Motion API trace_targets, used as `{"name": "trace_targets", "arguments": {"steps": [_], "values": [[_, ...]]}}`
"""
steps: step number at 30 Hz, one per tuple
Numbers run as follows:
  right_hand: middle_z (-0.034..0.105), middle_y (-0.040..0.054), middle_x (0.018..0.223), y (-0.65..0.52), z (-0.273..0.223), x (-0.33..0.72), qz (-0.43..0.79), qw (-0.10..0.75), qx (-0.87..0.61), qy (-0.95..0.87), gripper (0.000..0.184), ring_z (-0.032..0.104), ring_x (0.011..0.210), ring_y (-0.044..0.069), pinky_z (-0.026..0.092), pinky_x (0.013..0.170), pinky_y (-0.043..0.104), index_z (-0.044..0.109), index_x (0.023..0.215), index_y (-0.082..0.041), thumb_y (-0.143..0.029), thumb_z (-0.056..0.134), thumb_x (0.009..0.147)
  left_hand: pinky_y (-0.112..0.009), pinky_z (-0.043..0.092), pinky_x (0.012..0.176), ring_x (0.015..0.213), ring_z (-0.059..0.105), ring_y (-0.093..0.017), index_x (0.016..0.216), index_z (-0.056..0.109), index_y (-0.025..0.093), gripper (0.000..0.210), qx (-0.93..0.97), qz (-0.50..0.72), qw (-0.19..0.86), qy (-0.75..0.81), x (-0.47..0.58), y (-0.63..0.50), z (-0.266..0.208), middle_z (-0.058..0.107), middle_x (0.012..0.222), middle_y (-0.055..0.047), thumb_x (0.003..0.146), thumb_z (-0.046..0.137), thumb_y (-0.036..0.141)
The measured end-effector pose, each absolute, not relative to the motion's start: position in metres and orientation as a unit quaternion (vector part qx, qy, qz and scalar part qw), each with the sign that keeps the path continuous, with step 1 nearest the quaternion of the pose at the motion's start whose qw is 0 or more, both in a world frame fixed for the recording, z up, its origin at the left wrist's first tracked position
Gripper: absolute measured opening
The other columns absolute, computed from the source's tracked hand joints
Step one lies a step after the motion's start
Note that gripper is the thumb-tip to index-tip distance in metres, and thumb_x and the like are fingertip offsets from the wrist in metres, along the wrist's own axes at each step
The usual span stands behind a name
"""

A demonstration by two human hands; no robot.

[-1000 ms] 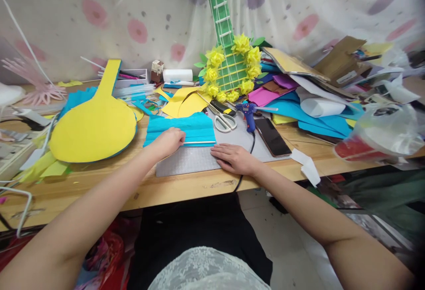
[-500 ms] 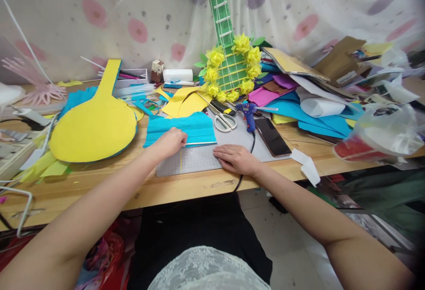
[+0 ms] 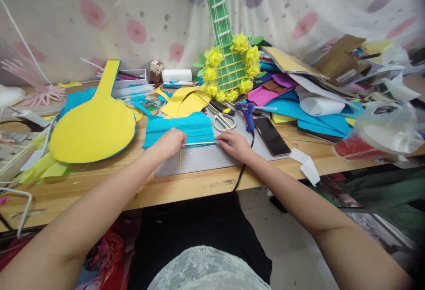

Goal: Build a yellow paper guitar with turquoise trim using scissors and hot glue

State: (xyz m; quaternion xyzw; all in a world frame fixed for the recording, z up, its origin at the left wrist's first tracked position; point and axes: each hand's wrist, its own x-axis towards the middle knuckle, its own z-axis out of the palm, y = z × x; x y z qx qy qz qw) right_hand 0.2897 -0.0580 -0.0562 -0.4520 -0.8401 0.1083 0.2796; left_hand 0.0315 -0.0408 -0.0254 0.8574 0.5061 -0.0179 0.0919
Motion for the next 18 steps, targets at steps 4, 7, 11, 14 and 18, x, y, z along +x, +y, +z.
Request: {"name": "trace_targets", "arguments": {"steps": [4,7,11,14,18], "values": [[0.067,0.0037,0.083,-0.035,-0.055,0.28,0.199,0.234,-0.475,-0.825,0.011,0.059,0.077,0.016,0.044,0.07,0.028,0.068,0.079,-0.019,-0.023,0.058,0.079,-0.028,0.04,0.067,0.079,0.055,-0.02,0.07,0.064,0.017,0.018,0.847,-0.016,0.091,0.523,0.034,-0.046,-0.022,0.064,0.076,-0.007,0.072,0.047,0.012],[0.066,0.0015,0.077,-0.026,-0.054,0.278,0.247,0.206,-0.484,-0.814,0.007,0.058,0.071,0.014,0.042,0.065,0.025,0.067,0.074,-0.018,-0.021,0.061,0.075,-0.028,0.04,0.067,0.08,0.055,-0.02,0.069,0.063,0.017,0.019,0.841,-0.013,0.09,0.534,0.036,-0.048,-0.02,0.064,0.075,-0.007,0.072,0.046,0.01],[0.064,0.0003,0.073,-0.023,-0.051,0.28,0.275,0.182,-0.473,-0.817,0.008,0.054,0.065,0.012,0.039,0.061,0.024,0.066,0.073,-0.017,-0.023,0.061,0.074,-0.029,0.039,0.068,0.081,0.056,-0.021,0.069,0.064,0.017,0.017,0.836,-0.012,0.1,0.54,0.037,-0.048,-0.02,0.065,0.077,-0.008,0.073,0.048,0.01],[0.063,0.0001,0.073,-0.023,-0.051,0.28,0.271,0.179,-0.464,-0.824,0.009,0.052,0.065,0.012,0.037,0.06,0.023,0.065,0.074,-0.017,-0.026,0.062,0.074,-0.029,0.04,0.069,0.082,0.057,-0.022,0.073,0.065,0.016,0.015,0.839,-0.014,0.113,0.532,0.035,-0.048,-0.017,0.067,0.08,-0.008,0.074,0.051,0.012],[0.062,-0.0005,0.074,-0.023,-0.052,0.281,0.274,0.173,-0.455,-0.829,0.01,0.051,0.064,0.011,0.036,0.06,0.023,0.064,0.076,-0.018,-0.028,0.062,0.075,-0.029,0.042,0.075,0.087,0.06,-0.022,0.081,0.069,0.017,0.019,0.843,-0.013,0.14,0.519,0.029,-0.049,-0.011,0.07,0.089,-0.008,0.076,0.051,0.015]]}}
